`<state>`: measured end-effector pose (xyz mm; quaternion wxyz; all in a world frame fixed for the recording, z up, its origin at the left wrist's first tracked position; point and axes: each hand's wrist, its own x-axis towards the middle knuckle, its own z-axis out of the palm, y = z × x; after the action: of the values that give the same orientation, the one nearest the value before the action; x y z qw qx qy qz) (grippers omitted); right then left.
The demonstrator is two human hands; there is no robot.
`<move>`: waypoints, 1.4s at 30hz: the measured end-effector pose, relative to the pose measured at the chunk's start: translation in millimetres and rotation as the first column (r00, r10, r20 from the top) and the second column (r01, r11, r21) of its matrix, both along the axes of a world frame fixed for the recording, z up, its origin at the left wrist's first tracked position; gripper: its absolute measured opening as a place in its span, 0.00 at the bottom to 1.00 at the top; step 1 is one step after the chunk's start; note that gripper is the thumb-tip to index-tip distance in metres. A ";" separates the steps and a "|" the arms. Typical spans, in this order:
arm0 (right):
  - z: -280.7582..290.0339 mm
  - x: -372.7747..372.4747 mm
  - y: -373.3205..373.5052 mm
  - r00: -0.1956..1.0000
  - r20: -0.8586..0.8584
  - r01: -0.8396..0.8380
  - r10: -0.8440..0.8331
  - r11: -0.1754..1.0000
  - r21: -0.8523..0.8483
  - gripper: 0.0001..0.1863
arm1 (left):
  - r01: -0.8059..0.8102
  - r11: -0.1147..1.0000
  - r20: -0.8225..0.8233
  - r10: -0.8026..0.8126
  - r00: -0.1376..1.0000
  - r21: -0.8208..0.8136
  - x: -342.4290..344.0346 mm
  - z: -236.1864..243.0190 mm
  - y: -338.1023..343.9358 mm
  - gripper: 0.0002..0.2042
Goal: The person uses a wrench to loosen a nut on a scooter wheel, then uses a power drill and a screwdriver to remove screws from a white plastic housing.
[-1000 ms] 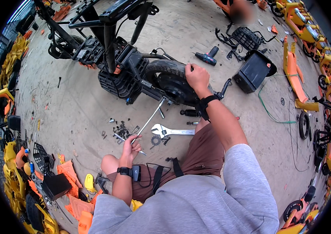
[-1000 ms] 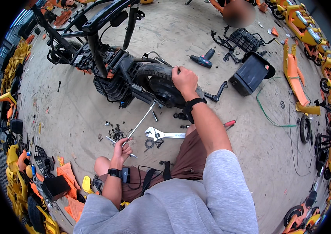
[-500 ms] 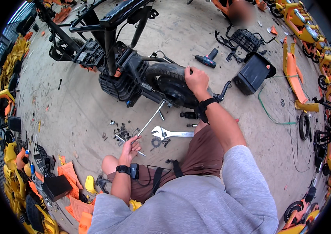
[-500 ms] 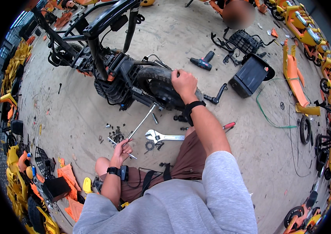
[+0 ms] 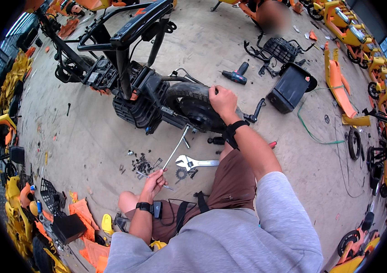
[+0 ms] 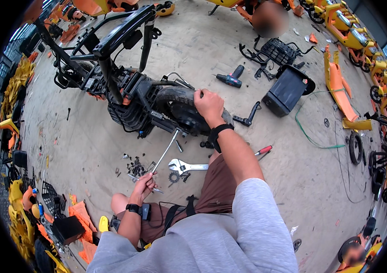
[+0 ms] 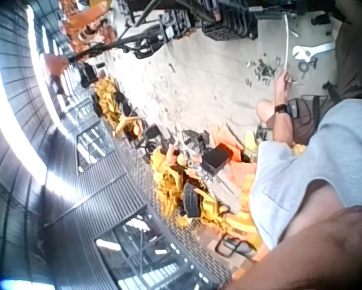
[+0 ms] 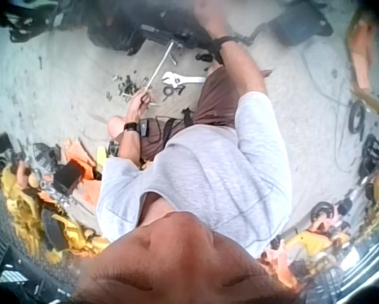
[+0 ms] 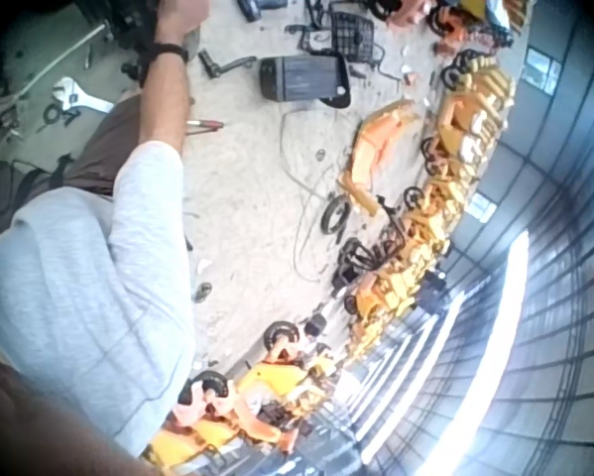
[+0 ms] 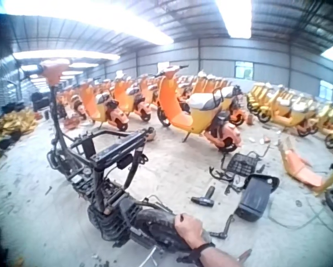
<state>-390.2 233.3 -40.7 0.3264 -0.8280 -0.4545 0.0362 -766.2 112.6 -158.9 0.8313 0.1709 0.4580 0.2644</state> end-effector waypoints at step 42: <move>-3.9 -7.2 -0.7 0.999 0.035 -0.036 0.035 0.999 0.020 0.20 | 0.039 0.994 0.419 0.007 0.908 -0.101 -13.4 32.8 -5.7 0.39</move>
<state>-397.4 232.6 -44.7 0.3263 -0.8169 -0.4750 0.0229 -779.6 106.9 -126.1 0.9203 0.0691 0.2815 0.2629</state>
